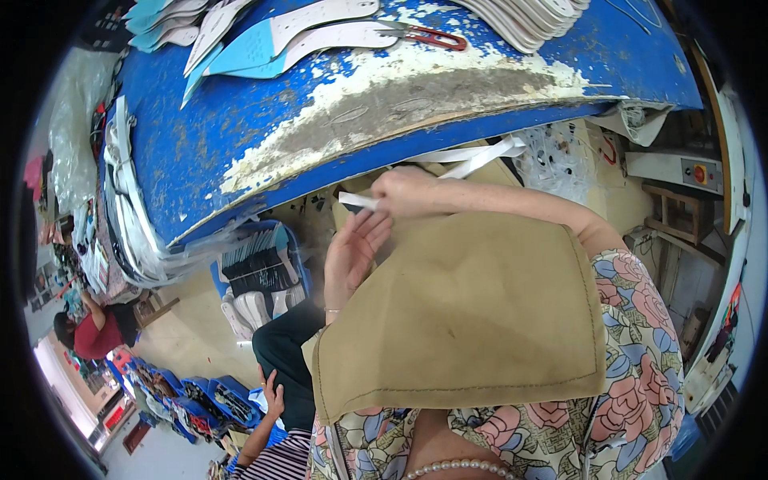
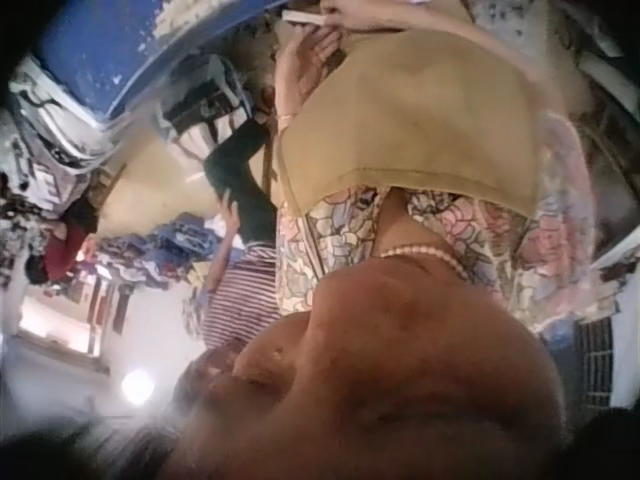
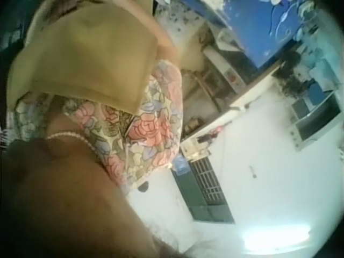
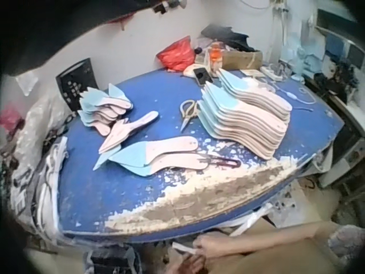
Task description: The person applies tape around the edges of shoe insoles by hand, trims the excess tape using snips, and stacks the assembled insoles on the table.
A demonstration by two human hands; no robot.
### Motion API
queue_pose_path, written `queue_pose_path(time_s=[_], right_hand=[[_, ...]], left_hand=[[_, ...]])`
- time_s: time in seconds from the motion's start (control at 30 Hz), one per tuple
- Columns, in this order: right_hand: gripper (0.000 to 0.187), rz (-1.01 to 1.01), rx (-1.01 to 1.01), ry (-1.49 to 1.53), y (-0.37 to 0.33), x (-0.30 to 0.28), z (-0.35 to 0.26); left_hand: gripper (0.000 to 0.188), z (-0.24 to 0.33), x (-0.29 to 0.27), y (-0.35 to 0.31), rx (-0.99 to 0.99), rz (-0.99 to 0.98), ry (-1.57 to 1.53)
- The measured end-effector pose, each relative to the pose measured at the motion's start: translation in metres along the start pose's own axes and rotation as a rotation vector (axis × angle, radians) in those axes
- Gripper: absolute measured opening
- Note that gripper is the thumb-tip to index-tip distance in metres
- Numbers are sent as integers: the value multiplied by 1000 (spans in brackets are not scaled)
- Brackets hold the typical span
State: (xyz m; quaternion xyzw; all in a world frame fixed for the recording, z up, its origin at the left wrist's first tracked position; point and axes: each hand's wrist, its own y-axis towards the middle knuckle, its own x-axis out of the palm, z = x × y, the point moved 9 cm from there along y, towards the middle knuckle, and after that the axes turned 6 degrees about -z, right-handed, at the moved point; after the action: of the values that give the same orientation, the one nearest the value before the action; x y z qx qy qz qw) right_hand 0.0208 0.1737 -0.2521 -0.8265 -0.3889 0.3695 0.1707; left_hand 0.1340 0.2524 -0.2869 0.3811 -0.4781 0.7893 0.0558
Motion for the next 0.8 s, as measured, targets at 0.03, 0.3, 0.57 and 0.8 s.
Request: queue_pose_path(time_s=[0.03,0.3,0.57,0.8], right_hand=[[21,-45,-74,128,-7,0,-15],[27,-34,-251,208,-81,-46,8],[19,475,-18,-6,-176,-131,135],[15,702,-301,123,-210,-182,43]], left_hand=[[38,3,9,4,62,-81,-73],[22,51,73,-2,542,-111,-186],[18,194,54,-136,1251,-60,-27],[10,126,200,-74,870,53,748]])
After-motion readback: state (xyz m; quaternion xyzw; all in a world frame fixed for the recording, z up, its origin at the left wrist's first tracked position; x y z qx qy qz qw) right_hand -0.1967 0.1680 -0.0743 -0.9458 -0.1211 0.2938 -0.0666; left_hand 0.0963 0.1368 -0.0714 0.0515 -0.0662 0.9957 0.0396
